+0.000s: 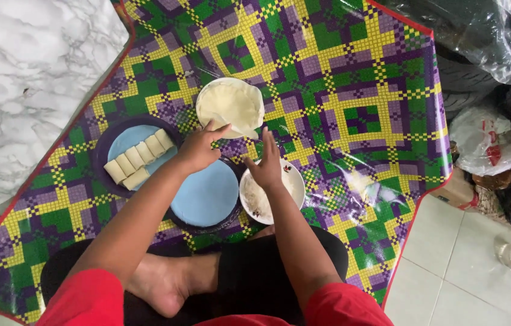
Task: Preparing food parcels by placing filling on thin wrappers and folding them into rectangular shapes.
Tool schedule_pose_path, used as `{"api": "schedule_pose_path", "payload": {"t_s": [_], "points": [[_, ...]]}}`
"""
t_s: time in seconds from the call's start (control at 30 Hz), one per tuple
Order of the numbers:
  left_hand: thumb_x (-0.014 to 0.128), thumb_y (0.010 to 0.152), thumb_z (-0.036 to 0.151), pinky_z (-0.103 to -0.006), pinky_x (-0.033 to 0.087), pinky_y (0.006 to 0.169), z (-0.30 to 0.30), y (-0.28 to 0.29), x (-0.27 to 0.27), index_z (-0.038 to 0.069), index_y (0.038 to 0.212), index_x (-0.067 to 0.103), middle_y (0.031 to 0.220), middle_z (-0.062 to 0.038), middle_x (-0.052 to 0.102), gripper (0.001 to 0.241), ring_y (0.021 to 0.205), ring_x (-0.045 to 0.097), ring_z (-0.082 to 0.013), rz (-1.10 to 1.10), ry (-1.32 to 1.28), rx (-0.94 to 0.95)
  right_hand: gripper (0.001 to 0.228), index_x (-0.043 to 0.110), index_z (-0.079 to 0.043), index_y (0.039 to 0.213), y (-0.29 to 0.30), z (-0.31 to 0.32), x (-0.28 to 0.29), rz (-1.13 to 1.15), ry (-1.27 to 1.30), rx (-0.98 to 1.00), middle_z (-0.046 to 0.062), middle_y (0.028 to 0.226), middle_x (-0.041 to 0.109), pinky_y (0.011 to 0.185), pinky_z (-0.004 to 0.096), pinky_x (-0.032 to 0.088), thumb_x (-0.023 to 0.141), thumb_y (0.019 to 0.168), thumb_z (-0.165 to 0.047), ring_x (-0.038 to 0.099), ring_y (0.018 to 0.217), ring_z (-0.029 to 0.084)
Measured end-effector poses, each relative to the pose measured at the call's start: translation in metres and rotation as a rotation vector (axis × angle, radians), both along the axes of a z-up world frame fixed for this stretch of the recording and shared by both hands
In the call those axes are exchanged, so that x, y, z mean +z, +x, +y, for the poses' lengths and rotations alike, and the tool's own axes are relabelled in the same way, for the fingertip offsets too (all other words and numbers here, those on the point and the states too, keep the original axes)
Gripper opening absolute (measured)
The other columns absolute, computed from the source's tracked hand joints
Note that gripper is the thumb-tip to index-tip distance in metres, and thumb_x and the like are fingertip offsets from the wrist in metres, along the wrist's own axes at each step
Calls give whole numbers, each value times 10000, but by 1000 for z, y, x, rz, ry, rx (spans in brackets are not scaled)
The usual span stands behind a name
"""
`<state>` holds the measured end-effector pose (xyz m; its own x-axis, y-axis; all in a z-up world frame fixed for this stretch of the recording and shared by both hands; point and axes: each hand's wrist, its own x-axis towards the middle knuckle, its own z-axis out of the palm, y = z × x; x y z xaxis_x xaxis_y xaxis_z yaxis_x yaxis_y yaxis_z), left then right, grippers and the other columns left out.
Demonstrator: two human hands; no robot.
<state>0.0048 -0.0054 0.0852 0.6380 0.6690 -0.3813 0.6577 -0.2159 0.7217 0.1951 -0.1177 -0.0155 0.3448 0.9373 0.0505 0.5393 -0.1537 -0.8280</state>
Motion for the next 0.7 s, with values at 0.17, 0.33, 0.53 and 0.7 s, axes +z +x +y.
{"api": "schedule_pose_path", "payload": {"t_s": [0.17, 0.33, 0.53, 0.7], "points": [[595, 940, -8, -576, 115, 1286, -31, -15, 41, 219, 1499, 565, 1493, -277, 479, 604, 1461, 322, -445, -140, 207, 92, 722, 524, -186, 1466, 27, 12, -15, -1, 166, 55, 157, 1451, 534, 1195, 514, 352, 862, 835, -274, 449, 1417, 374], [731, 990, 83, -603, 233, 1269, -47, -25, 30, 146, 1220, 791, 1111, -152, 771, 245, 1262, 654, -311, -167, 640, 176, 228, 828, -196, 1089, 28, 0, 23, 171, 163, 153, 74, 1088, 783, 1049, 439, 516, 766, 882, -122, 710, 1135, 311], [870, 854, 160, -426, 578, 926, -57, -38, 38, 216, 874, 791, 817, 19, 758, 99, 864, 763, -202, -267, 869, 227, 44, 777, -44, 904, 25, -8, 61, 510, 178, 191, 71, 742, 723, 749, 333, 557, 805, 898, -77, 628, 720, 121], [747, 895, 257, -382, 559, 830, -87, -35, 90, 160, 1003, 732, 847, -13, 739, 145, 802, 702, -137, -431, 27, 445, 52, 724, -50, 918, 32, -15, 76, 858, 149, 164, 38, 781, 702, 723, 266, 556, 748, 939, -91, 658, 727, 100]]}}
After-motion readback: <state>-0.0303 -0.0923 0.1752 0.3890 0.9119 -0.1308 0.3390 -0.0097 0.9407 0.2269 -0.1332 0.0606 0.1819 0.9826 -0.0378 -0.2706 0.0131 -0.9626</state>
